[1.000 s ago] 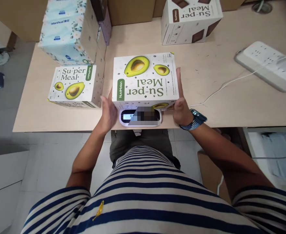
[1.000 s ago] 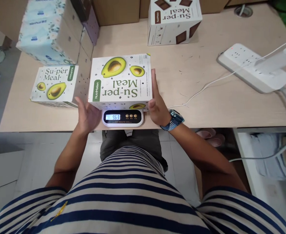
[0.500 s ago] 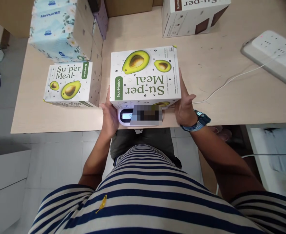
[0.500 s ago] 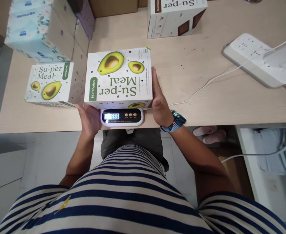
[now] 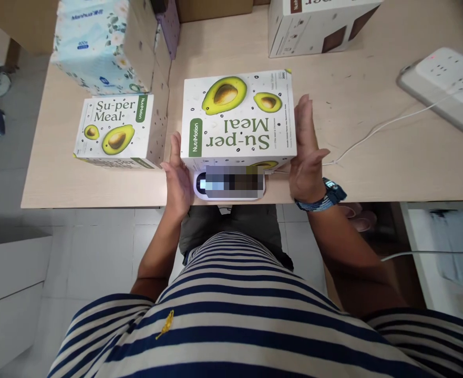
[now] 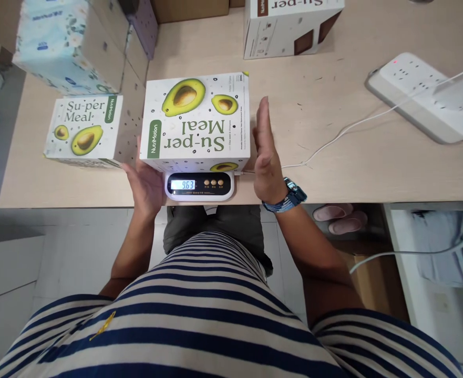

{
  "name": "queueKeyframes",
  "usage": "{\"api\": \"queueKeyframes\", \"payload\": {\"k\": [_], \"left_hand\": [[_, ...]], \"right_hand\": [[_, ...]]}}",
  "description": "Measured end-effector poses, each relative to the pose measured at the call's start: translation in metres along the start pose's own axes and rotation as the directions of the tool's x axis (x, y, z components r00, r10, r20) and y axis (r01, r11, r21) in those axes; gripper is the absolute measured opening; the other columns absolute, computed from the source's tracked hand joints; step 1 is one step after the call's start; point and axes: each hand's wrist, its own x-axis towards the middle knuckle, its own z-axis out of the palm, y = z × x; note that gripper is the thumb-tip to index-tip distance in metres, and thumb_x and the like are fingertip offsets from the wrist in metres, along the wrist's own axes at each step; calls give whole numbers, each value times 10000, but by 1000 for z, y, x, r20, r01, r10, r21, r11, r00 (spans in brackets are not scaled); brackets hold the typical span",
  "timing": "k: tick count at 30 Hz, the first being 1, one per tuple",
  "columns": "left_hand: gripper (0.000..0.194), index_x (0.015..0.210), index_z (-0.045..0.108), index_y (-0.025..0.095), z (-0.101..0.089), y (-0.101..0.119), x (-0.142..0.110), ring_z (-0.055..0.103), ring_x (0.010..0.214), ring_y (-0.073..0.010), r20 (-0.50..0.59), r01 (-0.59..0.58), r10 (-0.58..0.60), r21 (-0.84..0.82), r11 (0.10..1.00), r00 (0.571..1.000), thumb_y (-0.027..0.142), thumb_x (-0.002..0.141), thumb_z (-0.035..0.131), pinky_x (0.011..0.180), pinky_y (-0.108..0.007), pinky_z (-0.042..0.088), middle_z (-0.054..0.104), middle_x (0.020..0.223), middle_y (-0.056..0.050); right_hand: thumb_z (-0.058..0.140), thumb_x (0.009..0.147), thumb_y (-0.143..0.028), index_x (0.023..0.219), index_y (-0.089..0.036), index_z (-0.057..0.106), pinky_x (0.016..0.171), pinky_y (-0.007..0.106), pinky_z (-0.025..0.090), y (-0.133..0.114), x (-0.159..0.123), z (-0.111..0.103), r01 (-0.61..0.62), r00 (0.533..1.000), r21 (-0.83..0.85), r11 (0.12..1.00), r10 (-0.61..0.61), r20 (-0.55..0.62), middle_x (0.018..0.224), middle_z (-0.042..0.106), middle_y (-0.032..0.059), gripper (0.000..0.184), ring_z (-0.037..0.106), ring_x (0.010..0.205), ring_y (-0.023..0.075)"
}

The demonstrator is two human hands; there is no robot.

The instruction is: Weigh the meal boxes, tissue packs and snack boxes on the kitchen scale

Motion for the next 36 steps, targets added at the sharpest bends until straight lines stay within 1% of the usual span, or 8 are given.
{"api": "queueKeyframes", "payload": {"k": [8,12,16,21,24,28,32,36], "left_hand": [[887,1648,487,461,-38,34,-31,118,1800,-272,-5,-47,48,187,981,999,977,939,355,1504,-525,149,281,1875,81],[853,1623,507,526,-64,65,-43,141,1792,-264,-29,-104,115,257,961,993,990,938,300,1519,-496,156,325,1843,173],[567,1481,554,695,-61,95,-43,67,1790,-219,-92,-153,191,321,935,977,833,1072,186,1533,-481,78,334,1742,406],[643,1537,563,609,-19,76,-32,252,1765,-257,60,-265,260,125,956,964,903,1011,341,1503,-502,226,430,1773,245],[693,1552,612,442,12,50,-30,429,1700,-292,-94,-221,223,35,975,970,848,1001,506,1471,-514,308,552,1732,30],[826,1597,540,327,32,35,-27,462,1671,-349,-170,-19,17,-10,1000,985,859,966,565,1436,-604,339,523,1741,-109],[786,1577,554,296,7,58,-45,446,1672,-341,-164,-156,156,9,988,974,818,990,566,1427,-551,361,539,1716,-110],[673,1515,606,348,-55,103,-50,487,1644,-291,-285,-336,383,199,921,879,785,1006,558,1420,-473,391,589,1663,-53]], "right_hand": [[34,841,-1073,1780,-536,156,1446,660,29,-4,-31,-60,-137,961,-51,989,120,-248,1852,82,-223,1088,-91,1772,338],[245,790,-1118,1689,-612,373,1473,559,105,-16,-52,-98,-252,882,16,967,237,-407,1774,248,-304,1041,-30,1779,269],[216,901,-994,1632,-562,506,1476,438,161,-20,-58,-107,-342,768,134,930,359,-530,1749,334,-282,897,21,1776,200],[162,934,-956,1754,-316,364,1476,412,174,-20,-33,-75,-378,686,307,874,487,-541,1867,197,-65,1060,101,1778,199],[258,791,-1104,1722,-361,395,1489,518,132,-33,-13,-33,-380,671,391,838,541,-507,1872,199,-18,1199,111,1786,237],[414,875,-1033,1720,-405,388,1474,644,143,-57,-7,30,-396,819,476,786,536,-205,1841,317,6,1053,241,1764,282],[423,1057,-803,1807,-419,130,1486,588,186,-88,-19,65,-331,938,429,840,344,50,1870,235,-23,893,262,1757,249],[551,1002,-804,1772,-466,-187,1490,558,212,-128,-6,95,-170,957,326,930,76,281,1886,110,-76,1118,183,1778,243]]}}
